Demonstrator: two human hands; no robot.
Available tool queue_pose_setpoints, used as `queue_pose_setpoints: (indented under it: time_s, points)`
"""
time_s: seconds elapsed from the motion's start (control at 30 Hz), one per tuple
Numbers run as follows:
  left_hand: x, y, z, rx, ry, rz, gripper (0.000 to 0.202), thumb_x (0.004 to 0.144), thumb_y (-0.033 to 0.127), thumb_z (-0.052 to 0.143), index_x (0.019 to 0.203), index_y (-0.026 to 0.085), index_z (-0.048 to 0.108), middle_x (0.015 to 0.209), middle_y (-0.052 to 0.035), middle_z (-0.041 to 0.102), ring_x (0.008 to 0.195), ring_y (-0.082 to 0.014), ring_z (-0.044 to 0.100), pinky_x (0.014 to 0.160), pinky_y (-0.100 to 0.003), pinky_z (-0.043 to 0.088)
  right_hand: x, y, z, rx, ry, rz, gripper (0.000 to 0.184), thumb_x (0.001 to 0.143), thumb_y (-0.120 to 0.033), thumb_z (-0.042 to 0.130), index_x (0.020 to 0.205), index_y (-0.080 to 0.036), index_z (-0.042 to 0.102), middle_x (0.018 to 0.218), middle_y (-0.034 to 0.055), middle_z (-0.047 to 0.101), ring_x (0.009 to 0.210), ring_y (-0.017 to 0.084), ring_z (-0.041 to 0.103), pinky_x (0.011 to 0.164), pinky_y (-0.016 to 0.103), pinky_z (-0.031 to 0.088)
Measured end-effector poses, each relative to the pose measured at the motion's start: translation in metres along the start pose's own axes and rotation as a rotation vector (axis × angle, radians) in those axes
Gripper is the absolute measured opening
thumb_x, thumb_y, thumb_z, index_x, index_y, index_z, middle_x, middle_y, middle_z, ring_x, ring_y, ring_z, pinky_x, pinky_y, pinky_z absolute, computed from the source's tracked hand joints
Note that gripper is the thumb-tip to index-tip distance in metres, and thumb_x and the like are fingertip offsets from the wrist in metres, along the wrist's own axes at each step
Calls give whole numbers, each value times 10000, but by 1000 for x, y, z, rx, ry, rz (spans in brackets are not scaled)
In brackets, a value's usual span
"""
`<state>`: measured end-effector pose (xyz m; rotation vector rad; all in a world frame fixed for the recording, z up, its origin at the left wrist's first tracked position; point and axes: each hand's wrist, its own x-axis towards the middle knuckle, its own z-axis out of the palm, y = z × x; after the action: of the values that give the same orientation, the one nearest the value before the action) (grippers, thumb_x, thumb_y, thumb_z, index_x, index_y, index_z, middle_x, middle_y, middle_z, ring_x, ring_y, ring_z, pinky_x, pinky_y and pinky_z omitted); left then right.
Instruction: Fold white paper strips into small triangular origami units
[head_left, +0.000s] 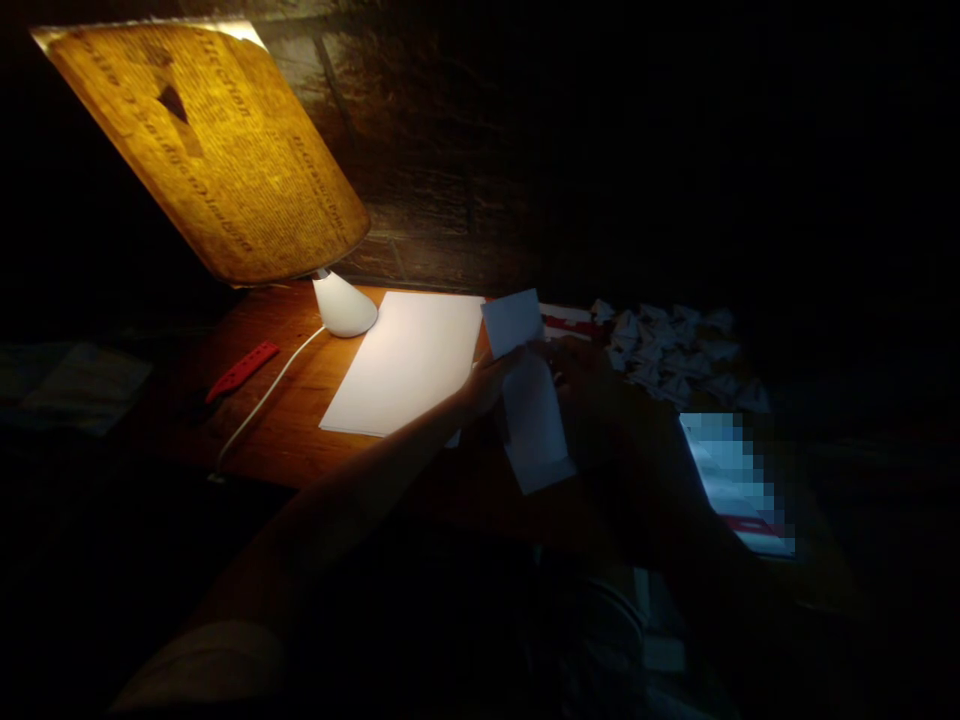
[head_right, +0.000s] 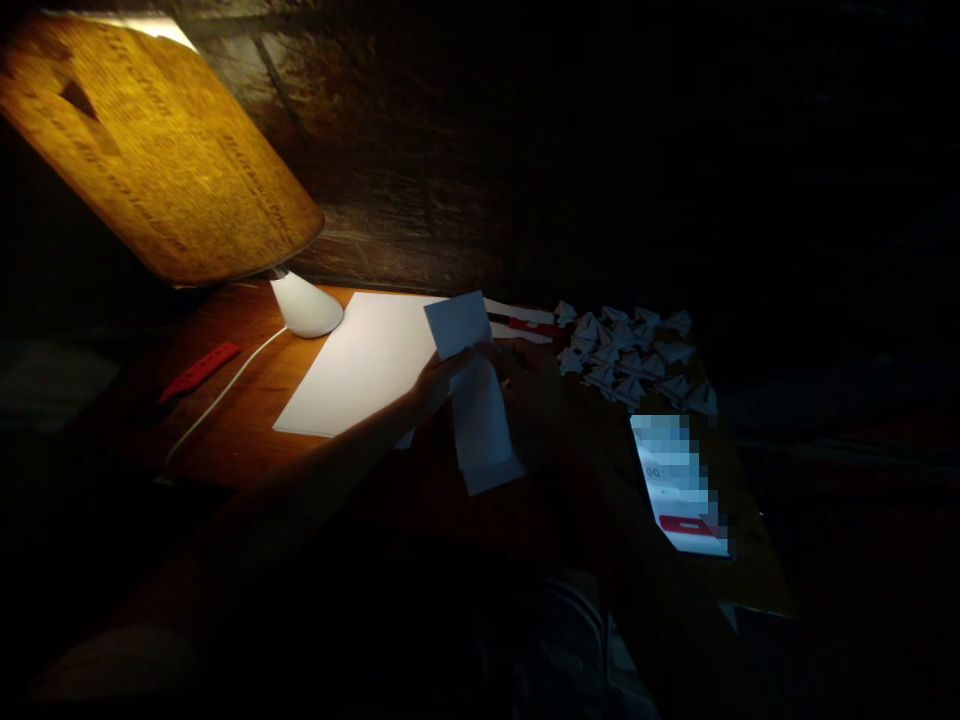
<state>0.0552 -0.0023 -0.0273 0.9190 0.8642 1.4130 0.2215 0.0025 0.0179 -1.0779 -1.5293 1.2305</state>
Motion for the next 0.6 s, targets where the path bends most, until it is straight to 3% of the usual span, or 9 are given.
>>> queue_pose_setpoints:
  time_s: [0.13,0.27,0.43,0.6]
  points:
    - [2,-2,-3,30,50,48,424,741,521,895,933,191,709,877,-46,741,928,-252,715,906,-409,565,-3,-3,3,-70,-12,50,498,864,-709,679,669,-269,550,656,2,571,653,187,540,587,310,414]
    - [3,-1,-4,62,100,68,399,752,490,891,910,182,693,855,-43,724,909,-237,708,905,-389,562,-2,1,2,-184,-40,-2,585,895,-708,667,577,-262,462,598,0,487,625,178,492,585,321,383]
    - [1,5,-1,19,101,7,363,756,434,889,914,189,674,806,-31,714,900,-242,724,870,-373,564,-4,-2,3,-125,-45,29,563,872,-693,712,595,-250,501,626,8,546,634,180,523,583,322,407]
    - [-1,12,1,-43,49,-79,469,702,442,930,1007,181,689,842,-49,754,913,-272,753,851,-394,578,-6,-7,5,-37,-69,57,522,856,-651,726,601,-251,510,642,5,545,650,172,529,590,304,438]
